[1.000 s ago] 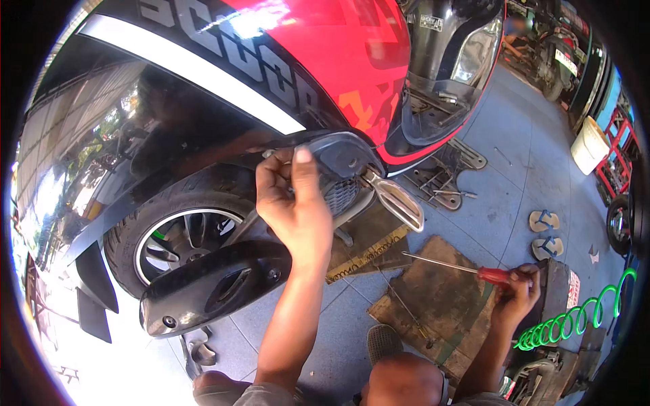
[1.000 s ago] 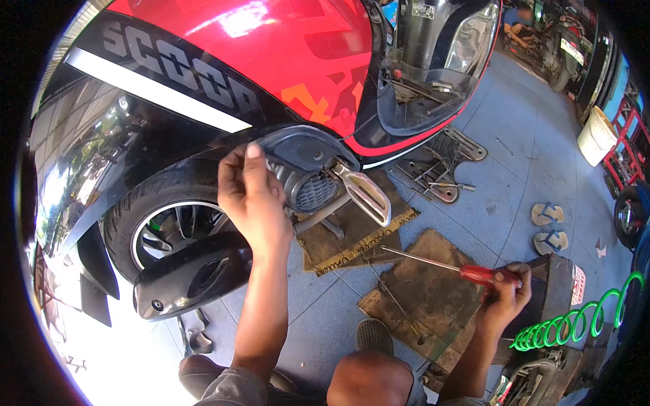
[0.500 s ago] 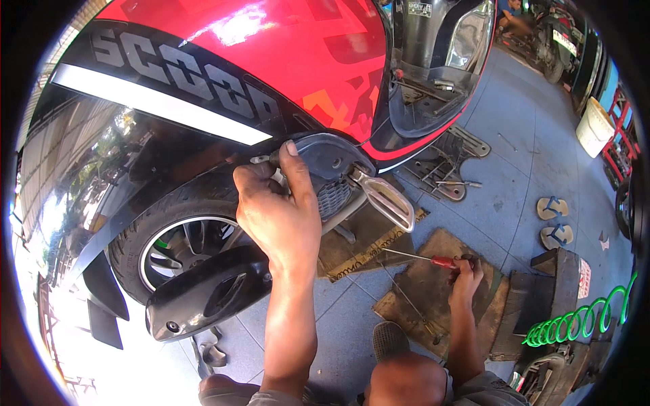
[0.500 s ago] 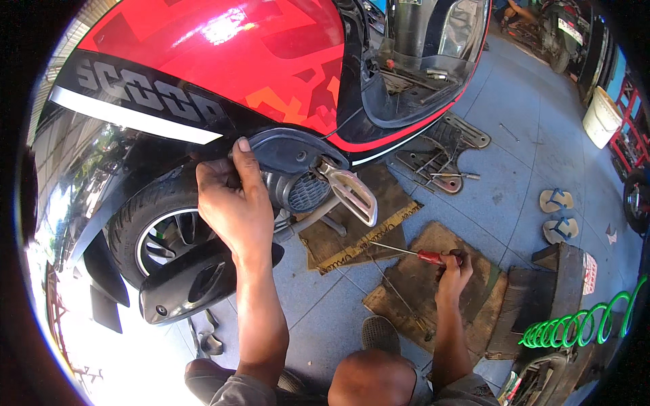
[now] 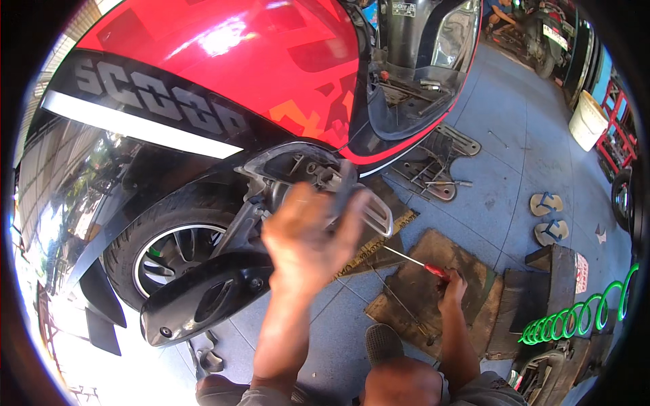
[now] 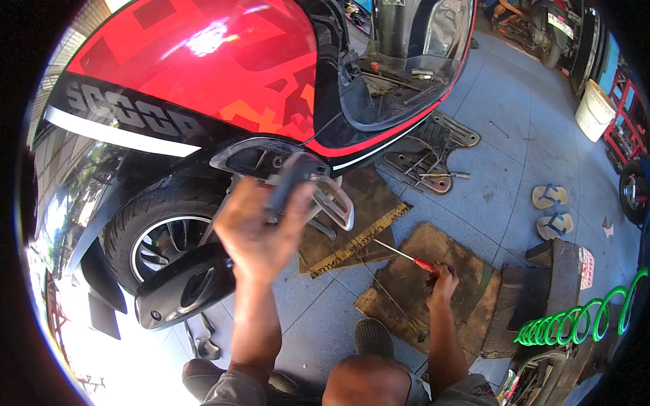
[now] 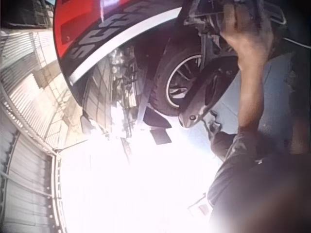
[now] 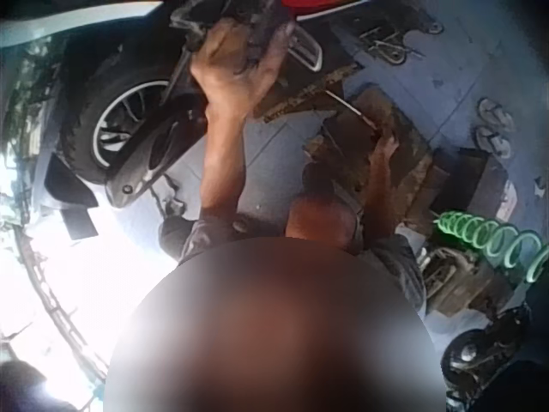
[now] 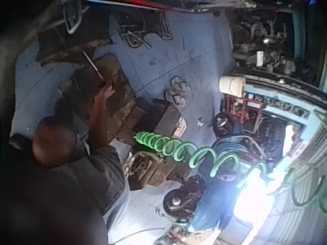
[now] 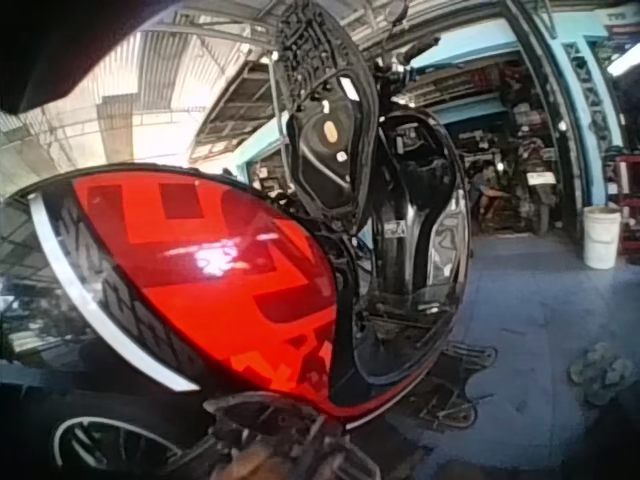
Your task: The recorder is repairing a motorcycle, specifically removing parts of the bodywork or seat assembly.
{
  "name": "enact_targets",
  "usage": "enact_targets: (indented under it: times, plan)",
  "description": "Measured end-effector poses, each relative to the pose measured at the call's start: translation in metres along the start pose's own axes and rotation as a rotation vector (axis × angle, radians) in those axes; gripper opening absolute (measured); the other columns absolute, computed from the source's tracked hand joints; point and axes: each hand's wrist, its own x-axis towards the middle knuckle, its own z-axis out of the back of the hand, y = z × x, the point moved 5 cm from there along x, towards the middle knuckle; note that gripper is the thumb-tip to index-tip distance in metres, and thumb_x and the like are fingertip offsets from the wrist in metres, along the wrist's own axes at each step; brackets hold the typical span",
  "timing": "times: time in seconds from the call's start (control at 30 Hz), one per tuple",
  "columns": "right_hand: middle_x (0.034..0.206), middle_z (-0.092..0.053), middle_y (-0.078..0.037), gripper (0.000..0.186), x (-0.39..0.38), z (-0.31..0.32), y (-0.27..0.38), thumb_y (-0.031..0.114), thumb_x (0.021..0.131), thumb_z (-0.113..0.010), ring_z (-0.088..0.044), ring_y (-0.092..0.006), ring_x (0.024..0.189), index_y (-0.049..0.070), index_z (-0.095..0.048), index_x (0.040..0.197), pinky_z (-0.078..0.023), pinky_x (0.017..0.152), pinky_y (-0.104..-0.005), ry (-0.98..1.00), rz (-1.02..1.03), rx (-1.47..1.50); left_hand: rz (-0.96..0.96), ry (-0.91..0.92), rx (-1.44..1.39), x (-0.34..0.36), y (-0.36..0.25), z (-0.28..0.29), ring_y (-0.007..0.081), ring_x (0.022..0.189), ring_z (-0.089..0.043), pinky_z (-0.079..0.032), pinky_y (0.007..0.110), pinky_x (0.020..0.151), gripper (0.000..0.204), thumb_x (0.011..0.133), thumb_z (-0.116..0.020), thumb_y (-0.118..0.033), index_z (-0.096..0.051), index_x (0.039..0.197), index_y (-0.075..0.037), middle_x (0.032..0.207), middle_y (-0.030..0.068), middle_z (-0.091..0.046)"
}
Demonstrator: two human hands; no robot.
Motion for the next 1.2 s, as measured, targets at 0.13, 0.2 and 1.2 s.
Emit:
enact_targets:
  times: [0.13,0.2,1.2]
  plan:
    - [0.07,-0.057,-0.008,0.015,0.006,0.003,-0.018,0.011,0.078,-0.063,-0.053,-0.0178,0.051,0.002,-0.058,0.089,-0.041,0.046,-0.0324,0.072,-0.014,-0.061,-0.22,-0.044,0.032,0.014,-0.032,-0.023,0.0182,0.047,-0.055,-0.045,0.031,0.042,0.024,0.074,-0.077,-0.01,-0.054,0.069,-0.005,0.07,0.0049,-0.051]
    - [0.072,-0.058,-0.008,0.015,0.011,0.003,-0.025,0.01,0.077,-0.064,-0.055,-0.0183,0.054,0.002,-0.058,0.088,-0.042,0.048,-0.033,0.098,0.011,-0.091,-0.192,-0.02,0.048,0.015,-0.024,-0.026,0.0179,0.048,-0.056,-0.045,0.031,0.043,0.02,0.074,-0.077,-0.01,-0.057,0.072,-0.004,0.069,0.005,-0.052]
    - [0.096,-0.065,-0.025,0.041,-0.061,-0.027,-0.057,0.021,0.073,-0.072,-0.063,-0.0431,0.091,0.001,-0.06,0.107,-0.052,0.079,-0.0505,0.531,0.507,-1.807,1.121,-0.3,-0.743,-0.105,0.101,0.114,0.0031,0.056,-0.038,-0.031,0.021,0.056,0.028,0.08,-0.077,-0.019,-0.06,0.064,-0.004,0.059,-0.0049,-0.053]
